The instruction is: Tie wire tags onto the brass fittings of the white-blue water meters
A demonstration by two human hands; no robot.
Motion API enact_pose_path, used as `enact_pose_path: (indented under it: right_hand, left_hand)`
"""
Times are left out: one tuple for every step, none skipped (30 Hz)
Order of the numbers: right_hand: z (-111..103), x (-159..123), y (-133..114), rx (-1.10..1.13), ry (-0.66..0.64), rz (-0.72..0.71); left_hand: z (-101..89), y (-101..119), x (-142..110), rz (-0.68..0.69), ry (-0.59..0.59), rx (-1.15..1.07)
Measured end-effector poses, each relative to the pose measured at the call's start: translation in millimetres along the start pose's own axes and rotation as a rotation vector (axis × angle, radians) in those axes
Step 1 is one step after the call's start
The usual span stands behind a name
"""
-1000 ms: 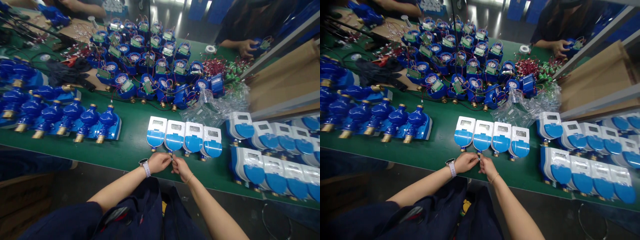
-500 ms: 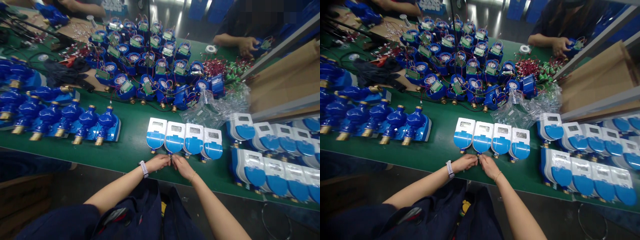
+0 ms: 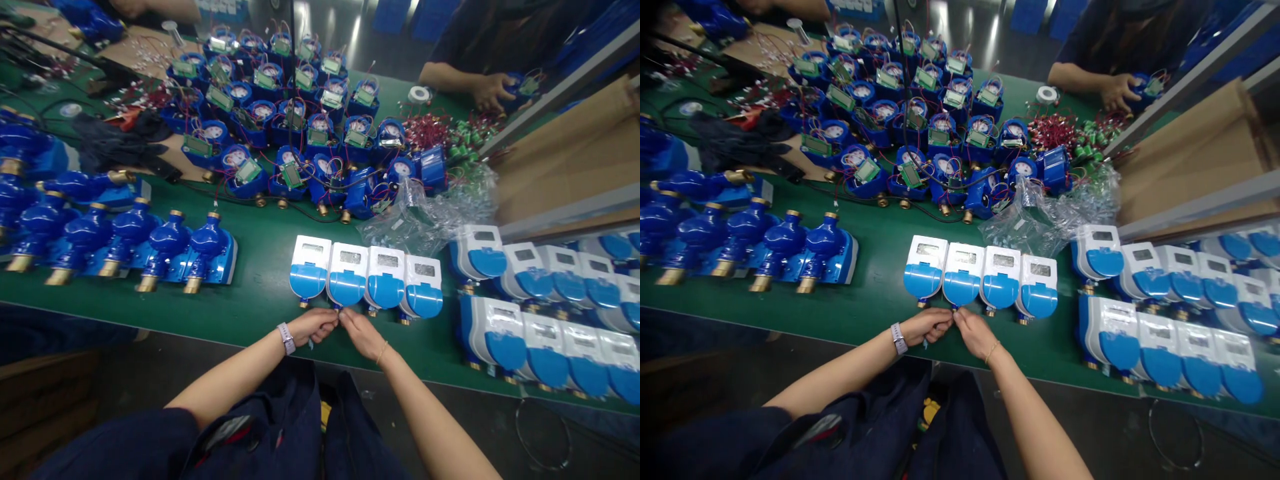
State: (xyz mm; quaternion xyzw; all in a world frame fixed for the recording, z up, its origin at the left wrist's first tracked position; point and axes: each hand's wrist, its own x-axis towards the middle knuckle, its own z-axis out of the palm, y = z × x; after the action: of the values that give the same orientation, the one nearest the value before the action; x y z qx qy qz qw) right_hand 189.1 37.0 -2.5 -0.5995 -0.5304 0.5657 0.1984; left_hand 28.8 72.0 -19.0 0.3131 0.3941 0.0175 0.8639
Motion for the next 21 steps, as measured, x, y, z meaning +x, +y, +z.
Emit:
enact_pose_path:
  right_hand:
    - [-1.8, -0.2, -0.6, -0.057, 0.005, -0.039]
    - [-2.0, 0.2, -0.8, -0.078, 0.007, -0.048]
    - [-0.5, 1.0, -0.7, -0.060, 0.014, -0.023]
    - [2.3, 2.1, -0.3, -0.004, 0.027, 0.032]
    - [5.9, 3.5, 0.4, 0.083, 0.042, 0.102]
    - [9.8, 4.8, 1.0, 0.182, 0.053, 0.172]
    - [13.1, 6.0, 1.7, 0.268, 0.061, 0.227]
    - [15.2, 6.8, 2.2, 0.315, 0.059, 0.249]
    - [16.0, 7.2, 2.7, 0.313, 0.049, 0.236]
    - [15.3, 7.4, 3.0, 0.268, 0.033, 0.193]
    - [13.3, 7.3, 3.4, 0.194, 0.020, 0.139]
    - [10.5, 7.0, 3.7, 0.108, 0.013, 0.085]
    - [7.3, 6.7, 4.1, 0.025, 0.011, 0.038]
    - [4.4, 6.4, 4.5, -0.047, 0.011, 0.003]
    - [2.1, 6.1, 5.0, -0.105, 0.015, -0.020]
    - [0.6, 5.8, 5.6, -0.151, 0.023, -0.032]
    - [0.2, 5.5, 6.4, -0.178, 0.033, -0.037]
    - [0.9, 5.3, 7.3, -0.182, 0.048, -0.031]
    - [2.8, 5.2, 8.4, -0.162, 0.067, -0.014]
    - [5.7, 5.2, 9.6, -0.121, 0.091, 0.014]
    - [9.6, 5.6, 10.8, -0.064, 0.118, 0.051]
  left_hand:
    - [-0.5, 0.6, 0.1, -0.010, -0.015, -0.012]
    - [-0.6, 1.0, -0.1, 0.018, -0.001, 0.015]
    - [-0.4, 1.3, -0.4, 0.077, 0.042, 0.078]
    - [0.1, 1.4, -0.9, 0.161, 0.109, 0.170]
    - [0.8, 1.1, -1.6, 0.262, 0.190, 0.277]
    - [1.6, 0.5, -2.2, 0.363, 0.270, 0.378]
    - [2.3, -0.3, -2.7, 0.448, 0.337, 0.457]
    - [2.7, -1.4, -2.8, 0.498, 0.376, 0.501]
    - [2.7, -2.5, -2.6, 0.505, 0.385, 0.499]
    - [2.2, -3.4, -1.8, 0.467, 0.367, 0.455]
    - [1.3, -4.0, -0.7, 0.395, 0.331, 0.377]
    - [-0.1, -4.1, 0.7, 0.301, 0.280, 0.282]
    - [-1.8, -3.6, 2.3, 0.204, 0.224, 0.182]
    - [-3.5, -2.7, 3.9, 0.118, 0.177, 0.094]
    - [-5.1, -1.5, 5.4, 0.053, 0.145, 0.029]
    - [-6.2, -0.3, 6.8, 0.012, 0.129, -0.010]
    - [-6.8, 0.6, 8.1, -0.010, 0.131, -0.025]
    - [-6.6, 0.9, 9.2, -0.011, 0.151, -0.021]
    - [-5.6, 0.5, 10.0, 0.016, 0.184, 0.002]
    - [-4.1, -0.6, 10.7, 0.077, 0.227, 0.043]
    - [-2.0, -2.6, 11.1, 0.169, 0.280, 0.099]
